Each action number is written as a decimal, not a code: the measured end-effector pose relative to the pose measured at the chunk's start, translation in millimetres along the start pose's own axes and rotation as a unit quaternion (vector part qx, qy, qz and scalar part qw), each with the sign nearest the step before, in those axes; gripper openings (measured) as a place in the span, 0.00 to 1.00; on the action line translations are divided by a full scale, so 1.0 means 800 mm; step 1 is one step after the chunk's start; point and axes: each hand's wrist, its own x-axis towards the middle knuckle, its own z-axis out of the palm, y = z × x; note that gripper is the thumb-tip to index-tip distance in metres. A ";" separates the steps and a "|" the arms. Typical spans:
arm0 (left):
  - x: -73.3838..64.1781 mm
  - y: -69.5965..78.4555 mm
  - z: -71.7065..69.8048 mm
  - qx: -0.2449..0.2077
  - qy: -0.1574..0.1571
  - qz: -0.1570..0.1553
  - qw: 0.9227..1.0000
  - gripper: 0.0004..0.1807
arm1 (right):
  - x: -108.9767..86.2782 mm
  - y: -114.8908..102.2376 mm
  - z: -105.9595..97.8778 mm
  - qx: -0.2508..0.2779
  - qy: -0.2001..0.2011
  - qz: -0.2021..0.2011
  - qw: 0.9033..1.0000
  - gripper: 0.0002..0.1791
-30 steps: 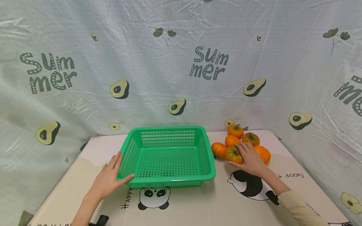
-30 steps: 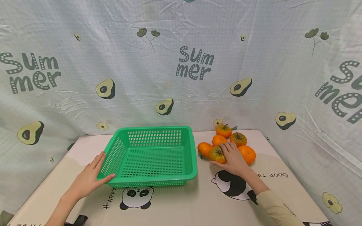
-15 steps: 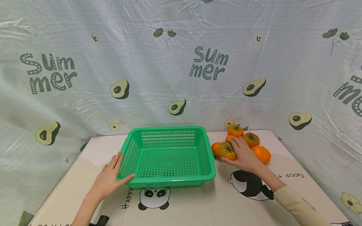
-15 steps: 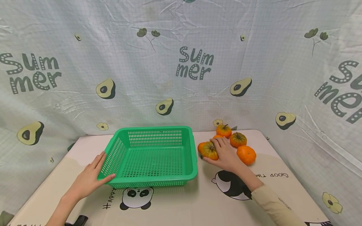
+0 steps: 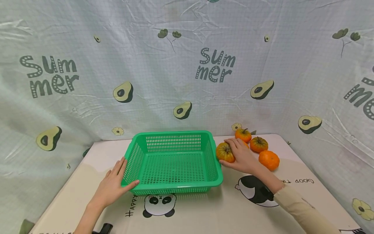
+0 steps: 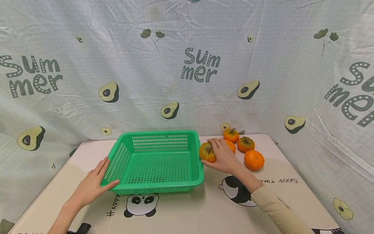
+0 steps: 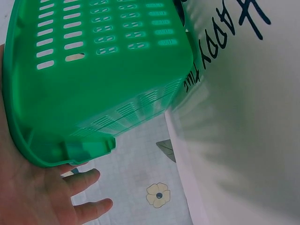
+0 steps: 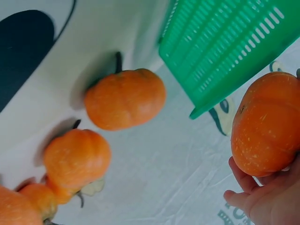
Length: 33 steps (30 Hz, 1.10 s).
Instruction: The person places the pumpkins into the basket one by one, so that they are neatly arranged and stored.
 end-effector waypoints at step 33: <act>0.001 0.000 0.001 0.001 0.000 -0.001 1.000 0.51 | 0.132 -0.089 0.009 0.077 0.029 0.010 0.997 0.41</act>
